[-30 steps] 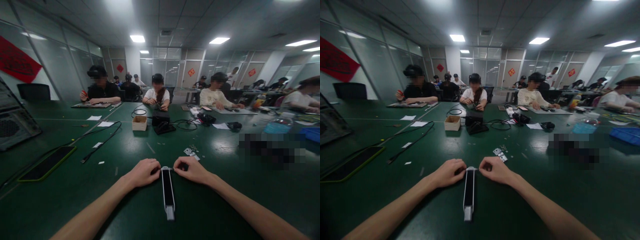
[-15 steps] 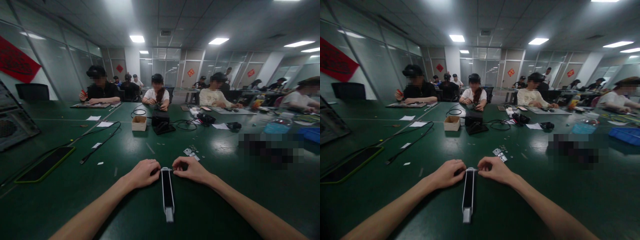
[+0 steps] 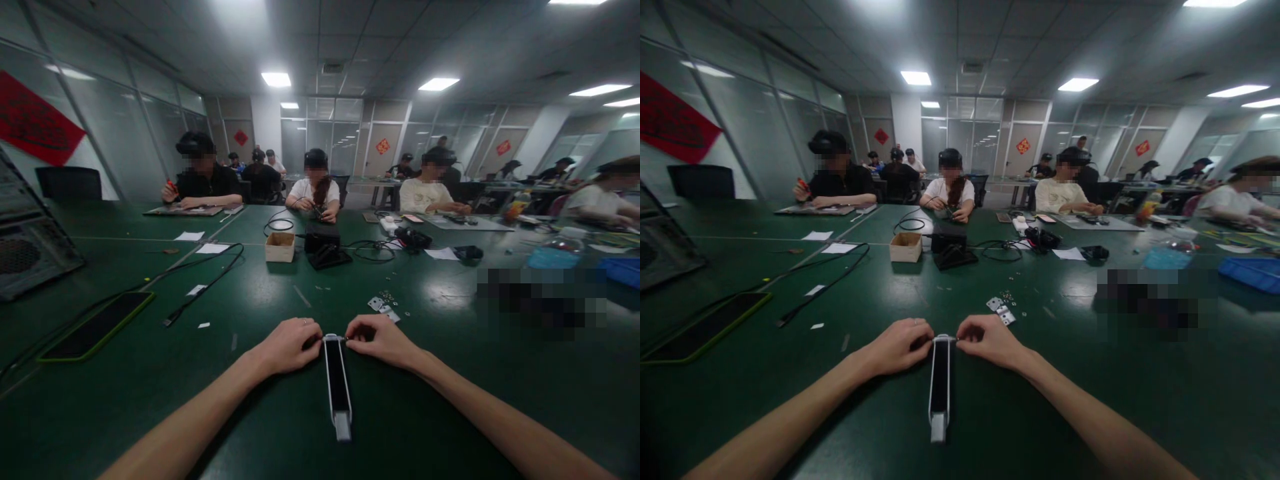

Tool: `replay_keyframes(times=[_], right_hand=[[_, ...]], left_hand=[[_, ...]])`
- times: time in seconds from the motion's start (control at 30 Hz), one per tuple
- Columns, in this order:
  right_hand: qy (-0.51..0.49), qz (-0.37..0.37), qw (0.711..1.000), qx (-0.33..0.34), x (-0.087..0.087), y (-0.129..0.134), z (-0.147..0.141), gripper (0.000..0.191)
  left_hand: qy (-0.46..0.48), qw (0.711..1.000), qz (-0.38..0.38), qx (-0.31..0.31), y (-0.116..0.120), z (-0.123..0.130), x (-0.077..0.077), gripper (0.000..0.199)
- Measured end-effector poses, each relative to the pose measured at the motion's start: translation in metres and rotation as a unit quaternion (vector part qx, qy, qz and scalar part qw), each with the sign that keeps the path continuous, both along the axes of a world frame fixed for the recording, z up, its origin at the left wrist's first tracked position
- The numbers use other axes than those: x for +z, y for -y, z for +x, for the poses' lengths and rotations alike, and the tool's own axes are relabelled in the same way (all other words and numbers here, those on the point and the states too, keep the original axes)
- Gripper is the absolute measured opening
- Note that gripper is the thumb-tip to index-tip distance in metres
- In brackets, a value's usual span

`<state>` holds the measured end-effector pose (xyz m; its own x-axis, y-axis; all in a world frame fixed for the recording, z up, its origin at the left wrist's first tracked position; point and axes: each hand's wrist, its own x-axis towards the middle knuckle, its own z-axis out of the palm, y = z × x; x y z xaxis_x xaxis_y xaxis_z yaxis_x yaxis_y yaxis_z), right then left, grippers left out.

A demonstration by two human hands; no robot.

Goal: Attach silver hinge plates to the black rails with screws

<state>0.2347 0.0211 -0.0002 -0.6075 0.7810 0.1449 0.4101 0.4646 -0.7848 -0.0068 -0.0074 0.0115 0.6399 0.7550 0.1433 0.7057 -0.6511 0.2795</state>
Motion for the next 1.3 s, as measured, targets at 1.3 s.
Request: replay_keyframes(times=[1.3], right_hand=[[0.091,0.275,0.956,-0.044,0.009,-0.033,0.039,0.016]], left_hand=[[-0.004,0.999,0.014,0.032,0.005,0.008,0.004,0.014]])
